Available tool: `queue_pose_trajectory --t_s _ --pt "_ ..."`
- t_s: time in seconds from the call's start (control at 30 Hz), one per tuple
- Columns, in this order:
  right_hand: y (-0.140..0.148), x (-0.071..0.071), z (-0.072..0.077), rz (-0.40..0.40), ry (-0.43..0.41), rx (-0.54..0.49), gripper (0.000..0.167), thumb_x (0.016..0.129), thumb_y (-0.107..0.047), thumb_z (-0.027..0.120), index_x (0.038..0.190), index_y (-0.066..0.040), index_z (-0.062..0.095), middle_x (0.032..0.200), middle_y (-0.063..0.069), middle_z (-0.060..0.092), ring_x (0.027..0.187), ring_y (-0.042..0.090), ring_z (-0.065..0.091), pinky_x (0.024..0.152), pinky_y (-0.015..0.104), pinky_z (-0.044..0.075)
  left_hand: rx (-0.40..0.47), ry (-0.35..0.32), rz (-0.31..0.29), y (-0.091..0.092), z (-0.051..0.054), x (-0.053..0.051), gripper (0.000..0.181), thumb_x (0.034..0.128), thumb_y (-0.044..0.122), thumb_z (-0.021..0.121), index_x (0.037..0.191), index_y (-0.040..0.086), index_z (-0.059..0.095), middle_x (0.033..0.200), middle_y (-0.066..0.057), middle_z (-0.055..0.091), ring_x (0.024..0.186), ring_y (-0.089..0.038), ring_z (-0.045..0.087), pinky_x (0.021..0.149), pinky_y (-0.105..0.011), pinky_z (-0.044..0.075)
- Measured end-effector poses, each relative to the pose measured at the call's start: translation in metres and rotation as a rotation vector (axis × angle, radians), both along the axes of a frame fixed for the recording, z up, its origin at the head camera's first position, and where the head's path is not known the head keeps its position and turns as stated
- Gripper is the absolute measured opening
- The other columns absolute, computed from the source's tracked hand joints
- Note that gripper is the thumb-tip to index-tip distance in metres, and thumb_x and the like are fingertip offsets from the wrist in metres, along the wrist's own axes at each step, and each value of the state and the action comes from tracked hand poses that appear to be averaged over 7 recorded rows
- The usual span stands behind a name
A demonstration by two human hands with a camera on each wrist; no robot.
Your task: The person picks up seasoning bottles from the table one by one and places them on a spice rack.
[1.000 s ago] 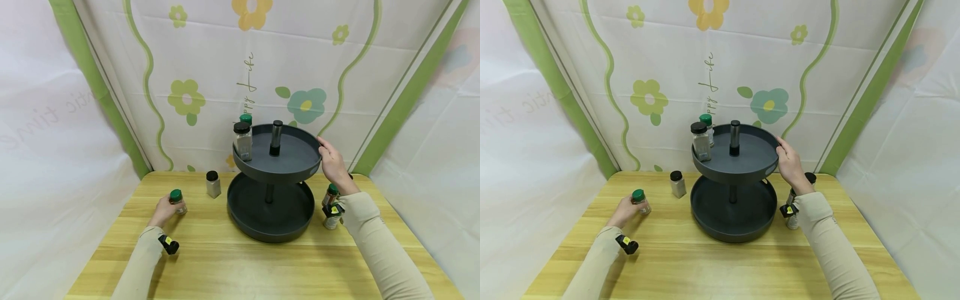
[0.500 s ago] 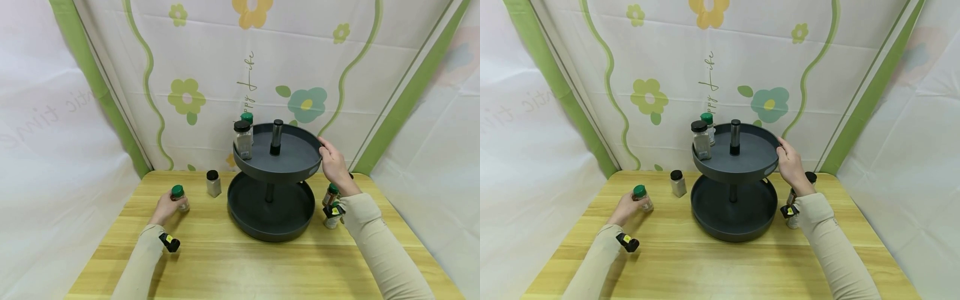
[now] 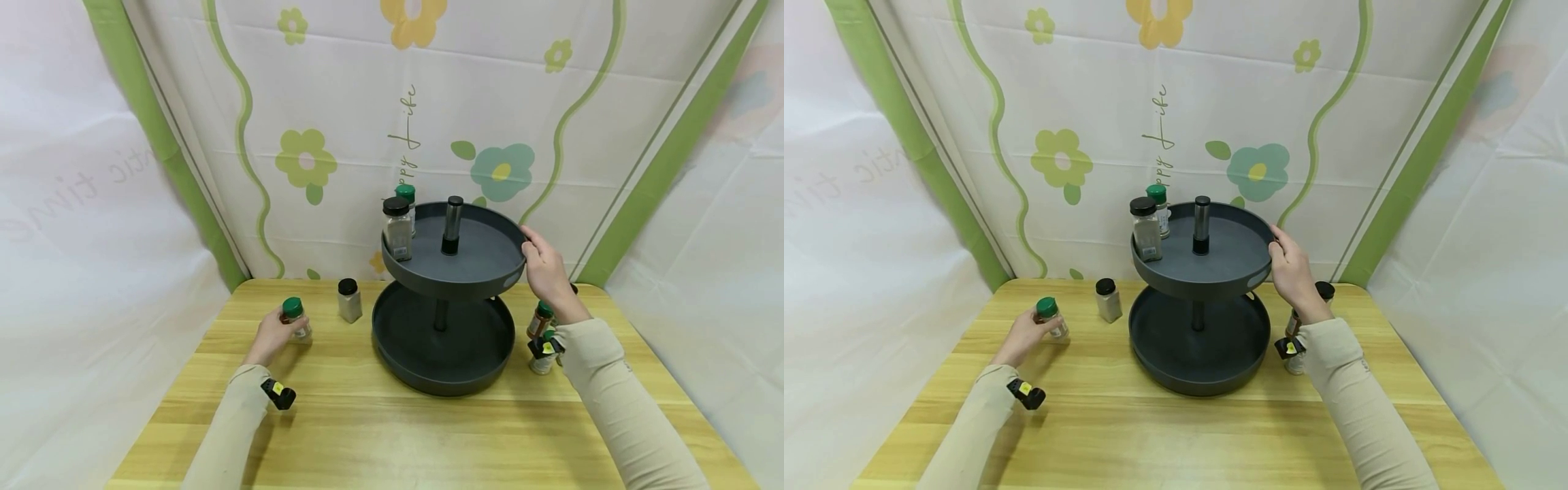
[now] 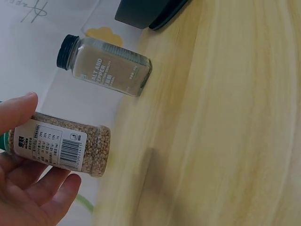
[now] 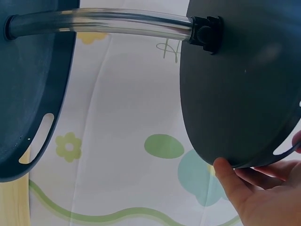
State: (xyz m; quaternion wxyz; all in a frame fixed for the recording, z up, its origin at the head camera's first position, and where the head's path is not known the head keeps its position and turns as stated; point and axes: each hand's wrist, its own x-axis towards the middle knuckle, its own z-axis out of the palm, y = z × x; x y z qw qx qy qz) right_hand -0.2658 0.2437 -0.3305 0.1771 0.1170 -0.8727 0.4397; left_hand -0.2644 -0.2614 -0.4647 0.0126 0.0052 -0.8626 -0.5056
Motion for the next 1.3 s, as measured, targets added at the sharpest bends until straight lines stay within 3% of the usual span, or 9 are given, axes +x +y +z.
queue_pose_trajectory --t_s 0.73,1.03,1.3 --pt "-0.002 0.005 -0.001 -0.012 0.012 0.012 0.053 0.104 -0.035 0.023 0.151 -0.011 0.025 0.152 0.018 0.023 0.138 0.038 0.021 0.107 0.058 0.02 -0.002 0.092 -0.001 0.015 0.02 -0.003 0.042 0.0897 0.034 0.066 0.116 0.003 0.056 0.115 -0.018 0.058 0.107 -0.031 0.054 0.089 -0.046 0.044" --pt "-0.004 0.007 -0.002 -0.017 0.034 0.018 0.052 0.104 -0.033 0.024 0.15 -0.01 0.026 0.152 0.018 0.024 0.137 0.039 0.023 0.106 0.058 0.022 0.071 0.106 -0.008 0.029 0.038 -0.003 0.044 0.0882 0.037 0.067 0.116 0.005 0.057 0.115 -0.015 0.058 0.108 -0.028 0.053 0.091 -0.044 0.044" --pt "-0.005 0.008 -0.002 -0.014 0.053 0.03 0.052 0.104 -0.031 0.024 0.15 -0.007 0.025 0.151 0.02 0.024 0.137 0.04 0.023 0.106 0.059 0.022 0.085 0.169 -0.028 0.041 0.052 -0.005 0.04 0.0892 0.034 0.067 0.114 0.004 0.058 0.109 -0.013 0.059 0.098 -0.023 0.053 0.081 -0.035 0.044"
